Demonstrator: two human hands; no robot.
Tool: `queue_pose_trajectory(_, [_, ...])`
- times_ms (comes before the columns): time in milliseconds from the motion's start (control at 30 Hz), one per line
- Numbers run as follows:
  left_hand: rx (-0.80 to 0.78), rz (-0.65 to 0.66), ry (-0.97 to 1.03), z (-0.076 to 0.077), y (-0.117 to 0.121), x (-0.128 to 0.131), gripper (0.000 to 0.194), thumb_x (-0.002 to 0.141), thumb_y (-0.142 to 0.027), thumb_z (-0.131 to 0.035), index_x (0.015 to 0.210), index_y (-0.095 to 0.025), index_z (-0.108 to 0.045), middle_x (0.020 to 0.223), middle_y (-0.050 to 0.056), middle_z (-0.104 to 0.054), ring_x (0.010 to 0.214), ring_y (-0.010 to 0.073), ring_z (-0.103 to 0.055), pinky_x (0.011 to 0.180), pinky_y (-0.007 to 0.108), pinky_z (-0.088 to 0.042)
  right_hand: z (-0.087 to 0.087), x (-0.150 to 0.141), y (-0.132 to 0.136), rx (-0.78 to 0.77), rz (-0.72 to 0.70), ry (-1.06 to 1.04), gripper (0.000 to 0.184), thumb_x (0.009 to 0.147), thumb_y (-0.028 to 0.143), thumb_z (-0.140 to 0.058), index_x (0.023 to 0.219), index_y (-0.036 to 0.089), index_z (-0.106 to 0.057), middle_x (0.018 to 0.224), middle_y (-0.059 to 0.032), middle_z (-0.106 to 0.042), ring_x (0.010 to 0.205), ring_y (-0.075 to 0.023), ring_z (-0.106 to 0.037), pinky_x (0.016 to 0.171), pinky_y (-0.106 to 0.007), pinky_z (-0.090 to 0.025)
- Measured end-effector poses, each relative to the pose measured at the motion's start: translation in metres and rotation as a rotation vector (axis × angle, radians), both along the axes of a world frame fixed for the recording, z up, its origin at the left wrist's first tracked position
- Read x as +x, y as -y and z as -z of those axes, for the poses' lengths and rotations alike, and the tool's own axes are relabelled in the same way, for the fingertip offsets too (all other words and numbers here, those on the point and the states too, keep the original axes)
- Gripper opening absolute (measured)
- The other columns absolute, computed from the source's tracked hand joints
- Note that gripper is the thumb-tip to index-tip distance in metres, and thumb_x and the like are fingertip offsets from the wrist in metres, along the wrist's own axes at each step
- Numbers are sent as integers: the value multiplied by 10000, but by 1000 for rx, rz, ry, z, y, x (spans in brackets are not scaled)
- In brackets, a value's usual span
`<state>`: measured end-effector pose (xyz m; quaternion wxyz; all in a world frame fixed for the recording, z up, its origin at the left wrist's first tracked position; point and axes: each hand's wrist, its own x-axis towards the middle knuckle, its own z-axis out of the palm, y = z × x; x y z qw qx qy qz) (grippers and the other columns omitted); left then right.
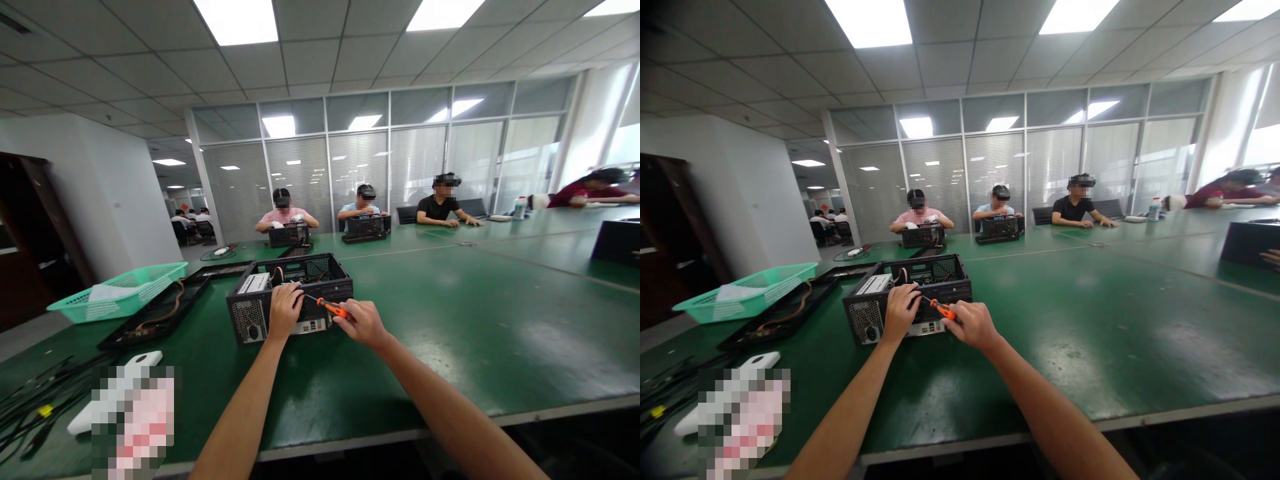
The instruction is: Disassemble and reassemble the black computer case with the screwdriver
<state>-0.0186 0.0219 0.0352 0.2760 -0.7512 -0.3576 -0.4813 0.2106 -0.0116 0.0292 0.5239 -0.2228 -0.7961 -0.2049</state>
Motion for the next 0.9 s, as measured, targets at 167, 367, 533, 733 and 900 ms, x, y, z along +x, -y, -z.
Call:
queue_pose_trajectory(167, [-1,-18,-9,0,0,0,148,857,-185,-493,965,-187,-593,1113,79,-613,1061,229,-540,939,452,-379,0,-2,0,-15,-18,6,282,894,383,-444,978,132,-542,660,-8,-555,515,-92,-484,511,-215,-341])
queue_pose_trajectory(367, [11,-14,-12,0,-1,0,144,858,-185,-489,954,-190,-597,1105,76,-616,1057,224,-544,930,444,-388,-1,0,0,-5,15,-4,298,850,436,-513,773,152,-564,568,15,-495,489,-88,-448,500,-217,-320])
queue_pose_trajectory(533, [21,-10,-9,0,0,0,149,862,-190,-485,964,-191,-594,1097,79,-616,1048,230,-545,918,452,-392,-4,0,0,38,-18,-9,233,887,314,-476,1034,153,-557,762,-47,-601,625,-111,-538,541,-213,-374])
queue_pose_trajectory(733, [25,-13,-17,0,-2,-1,138,851,-183,-509,950,-198,-604,1095,69,-619,1033,219,-548,909,441,-401,-1,-1,-1,41,-14,2,231,854,359,-517,959,159,-563,685,-20,-573,547,-105,-498,509,-221,-355])
queue_pose_trajectory(900, [44,4,-4,3,-5,-2,138,848,-162,-511,930,-203,-614,1118,72,-609,1055,221,-542,912,453,-401,2,-2,-3,31,0,-25,260,870,370,-494,974,140,-553,668,-16,-560,531,-102,-496,512,-222,-357])
